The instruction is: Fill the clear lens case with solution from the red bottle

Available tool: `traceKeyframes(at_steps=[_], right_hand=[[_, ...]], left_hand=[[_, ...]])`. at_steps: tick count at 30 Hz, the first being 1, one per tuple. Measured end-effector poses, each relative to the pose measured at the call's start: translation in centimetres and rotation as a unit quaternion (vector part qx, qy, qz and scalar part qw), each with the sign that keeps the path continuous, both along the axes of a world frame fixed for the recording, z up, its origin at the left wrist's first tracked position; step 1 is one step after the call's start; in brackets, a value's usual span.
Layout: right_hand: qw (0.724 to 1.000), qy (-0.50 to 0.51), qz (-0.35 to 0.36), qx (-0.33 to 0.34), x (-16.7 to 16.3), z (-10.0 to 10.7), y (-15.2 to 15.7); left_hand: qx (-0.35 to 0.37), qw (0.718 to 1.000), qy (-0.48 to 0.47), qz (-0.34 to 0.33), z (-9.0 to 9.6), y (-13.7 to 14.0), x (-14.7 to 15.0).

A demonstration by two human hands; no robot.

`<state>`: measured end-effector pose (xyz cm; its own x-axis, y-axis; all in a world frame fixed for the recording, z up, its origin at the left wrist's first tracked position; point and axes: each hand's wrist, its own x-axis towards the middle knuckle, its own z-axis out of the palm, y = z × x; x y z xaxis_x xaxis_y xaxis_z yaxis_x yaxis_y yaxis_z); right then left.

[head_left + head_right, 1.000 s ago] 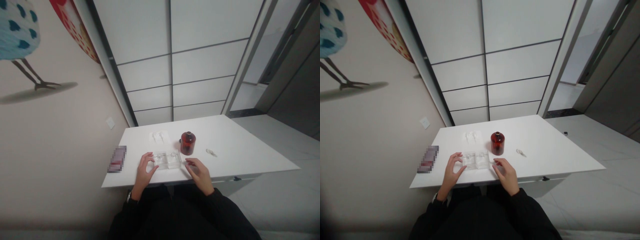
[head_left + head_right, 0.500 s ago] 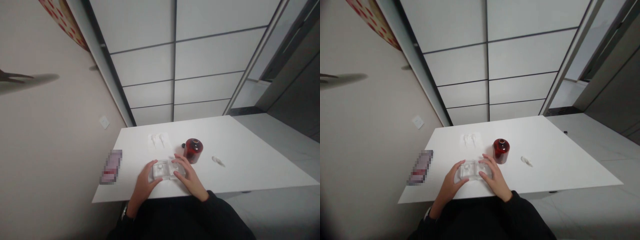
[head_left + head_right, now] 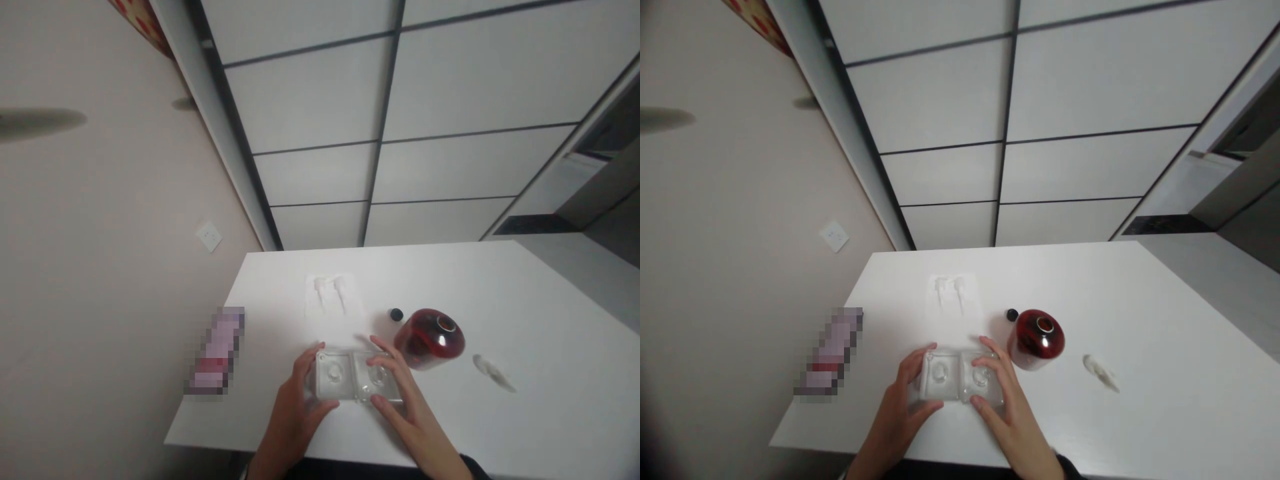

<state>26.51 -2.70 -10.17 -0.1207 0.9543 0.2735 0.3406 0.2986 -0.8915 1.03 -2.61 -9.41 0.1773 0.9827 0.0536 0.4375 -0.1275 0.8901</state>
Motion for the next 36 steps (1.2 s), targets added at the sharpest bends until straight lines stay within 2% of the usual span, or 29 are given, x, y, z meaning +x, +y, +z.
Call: traceKeyframes(at_steps=[4,10,17,36], right_hand=[[1.000,-0.017,0.006,0.013,0.3,-0.8,-0.1],[1.000,-0.026,0.001,0.000,0.4,-1.3,-0.1],[0.999,0.005,-0.042,-0.031,-0.8,-1.3,-0.5],[0.997,0.005,-0.008,-0.079,-0.1,0.2,-0.6]], left_hand=[[-0.046,0.999,0.004,-0.006,-0.3,0.1,-0.3],[-0.041,0.999,0.032,-0.007,-0.9,0.4,-0.9],[-0.061,0.997,0.040,0.010,0.1,0.6,-0.5],[-0.110,0.993,0.011,0.037,0.8,0.7,0.2]])
